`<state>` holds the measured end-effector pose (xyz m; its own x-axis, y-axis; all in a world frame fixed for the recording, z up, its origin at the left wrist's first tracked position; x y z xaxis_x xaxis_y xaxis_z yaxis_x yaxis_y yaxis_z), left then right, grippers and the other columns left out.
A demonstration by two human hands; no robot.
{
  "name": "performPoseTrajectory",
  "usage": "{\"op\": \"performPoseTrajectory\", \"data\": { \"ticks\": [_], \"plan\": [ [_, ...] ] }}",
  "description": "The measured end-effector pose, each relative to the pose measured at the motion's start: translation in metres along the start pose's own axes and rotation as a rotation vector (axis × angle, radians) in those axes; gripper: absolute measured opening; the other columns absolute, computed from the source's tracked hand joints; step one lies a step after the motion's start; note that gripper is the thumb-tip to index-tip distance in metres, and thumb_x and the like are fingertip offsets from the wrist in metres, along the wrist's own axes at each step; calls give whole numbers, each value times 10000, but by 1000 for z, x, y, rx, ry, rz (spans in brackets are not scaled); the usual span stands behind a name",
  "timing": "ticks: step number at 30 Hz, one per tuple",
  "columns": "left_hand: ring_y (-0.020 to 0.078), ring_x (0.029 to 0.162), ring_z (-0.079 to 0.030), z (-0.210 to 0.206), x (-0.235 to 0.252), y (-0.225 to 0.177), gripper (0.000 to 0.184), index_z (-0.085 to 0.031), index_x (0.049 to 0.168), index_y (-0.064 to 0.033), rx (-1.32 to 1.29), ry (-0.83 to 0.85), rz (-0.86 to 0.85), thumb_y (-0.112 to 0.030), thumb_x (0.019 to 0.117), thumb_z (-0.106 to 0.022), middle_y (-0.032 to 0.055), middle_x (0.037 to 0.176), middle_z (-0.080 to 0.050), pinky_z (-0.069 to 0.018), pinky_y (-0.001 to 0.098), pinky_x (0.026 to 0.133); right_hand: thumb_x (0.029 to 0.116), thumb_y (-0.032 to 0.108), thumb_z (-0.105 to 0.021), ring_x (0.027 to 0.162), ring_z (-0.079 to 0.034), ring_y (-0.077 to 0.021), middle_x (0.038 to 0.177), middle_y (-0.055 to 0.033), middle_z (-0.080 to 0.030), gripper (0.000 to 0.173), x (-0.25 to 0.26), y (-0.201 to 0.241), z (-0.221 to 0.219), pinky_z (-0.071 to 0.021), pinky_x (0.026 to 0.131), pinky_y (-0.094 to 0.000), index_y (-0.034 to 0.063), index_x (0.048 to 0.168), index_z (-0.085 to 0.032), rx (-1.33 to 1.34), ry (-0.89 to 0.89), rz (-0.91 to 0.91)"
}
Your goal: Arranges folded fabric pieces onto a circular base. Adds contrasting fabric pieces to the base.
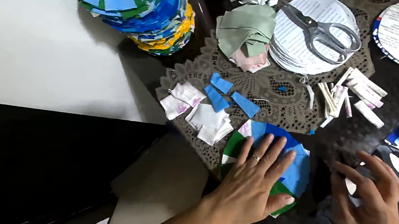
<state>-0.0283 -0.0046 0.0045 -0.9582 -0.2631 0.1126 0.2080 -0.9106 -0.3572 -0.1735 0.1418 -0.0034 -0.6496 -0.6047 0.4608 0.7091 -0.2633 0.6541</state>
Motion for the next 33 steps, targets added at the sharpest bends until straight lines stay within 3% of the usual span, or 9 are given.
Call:
{"op": "performPoseTrajectory", "data": {
  "ticks": [4, 8, 12, 15, 21, 24, 28, 30, 33],
  "plan": [
    [214, 1558, -243, 61, 9, 36, 748, -363, 1597, -93, -328, -115, 130, -584, 1079, -139, 88, 1654, -346, -148, 579, 1250, 1007, 250, -597, 1415, -431, -262, 1357, -205, -583, 209, -1, -8, 12, -311, 1189, -384, 82, 1060, -709, 40, 12, -49],
    [182, 1578, -165, 94, 12, 61, 697, -309, 1612, -58, -296, -249, 209, -510, 1100, -165, 84, 1689, -263, -122, 523, 1278, 1005, 218, -602, 1404, -441, -245, 1338, -222, -586, 207, -1, -13, 15, -326, 1182, -346, 45, 1046, -708, 72, -10, -56],
    [326, 1574, -172, 65, 12, 34, 659, -336, 1588, -5, -70, -188, 304, -440, 1096, -279, 179, 1675, -261, -115, 629, 1240, 994, 205, -597, 1404, -438, -265, 1329, -248, -590, 222, -2, -13, 14, -312, 1185, -344, 20, 1023, -716, 66, -6, -70],
    [453, 1511, -291, 20, 12, -6, 703, -438, 1535, 0, 2, -130, 313, -507, 1050, -404, 236, 1610, -369, -187, 688, 1195, 995, 205, -587, 1408, -438, -244, 1328, -238, -591, 223, -1, -11, 13, -318, 1182, -323, 25, 1016, -716, 71, 4, -69],
    [461, 1456, -394, -17, 14, -27, 809, -491, 1515, -45, 115, -144, 286, -629, 956, -495, 192, 1575, -449, -259, 672, 1158, 995, 164, -584, 1393, -450, -226, 1315, -252, -596, 207, -2, -9, 17, -343, 1153, -284, -1, 996, -710, 54, -7, -60],
    [433, 1468, -387, -19, 12, -25, 811, -476, 1526, -62, 98, -95, 160, -632, 951, -505, 192, 1590, -426, -259, 670, 1160, 994, 153, -582, 1381, -456, -220, 1304, -255, -597, 206, -4, -9, 17, -349, 1146, -274, -8, 985, -710, 57, -15, -59],
    [349, 1512, -341, -17, 7, -17, 775, -493, 1514, -101, -20, 66, -290, -608, 931, -564, 136, 1607, -420, -240, 618, 1202, 993, 168, -593, 1392, -449, -225, 1314, -229, -600, 198, -7, -10, 18, -318, 1176, -311, 14, 999, -718, 49, -18, -65],
    [345, 1530, -302, -13, 6, -8, 751, -481, 1524, -130, -69, 157, -480, -618, 954, -504, 115, 1620, -405, -200, 619, 1214, 992, 170, -589, 1393, -456, -234, 1307, -223, -610, 196, -8, -10, 20, -322, 1179, -322, 27, 1001, -723, 43, -28, -67],
    [354, 1512, -338, 1, 2, -9, 716, -476, 1525, -127, -96, 71, -388, -608, 1000, -404, 126, 1606, -423, -230, 628, 1199, 1002, 191, -583, 1395, -454, -228, 1310, -210, -612, 208, -9, -12, 22, -315, 1184, -328, 38, 1009, -724, 47, -42, -78]
  ]
}}
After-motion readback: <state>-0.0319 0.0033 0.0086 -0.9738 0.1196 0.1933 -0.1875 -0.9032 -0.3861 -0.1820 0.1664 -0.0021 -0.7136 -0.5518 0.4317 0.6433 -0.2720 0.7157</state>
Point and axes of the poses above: each hand's wrist, its own x-axis towards the middle knuckle, its own z-axis out of the back of the hand, y = z × x, the point moved 5 cm from there along x, towards the middle knuckle
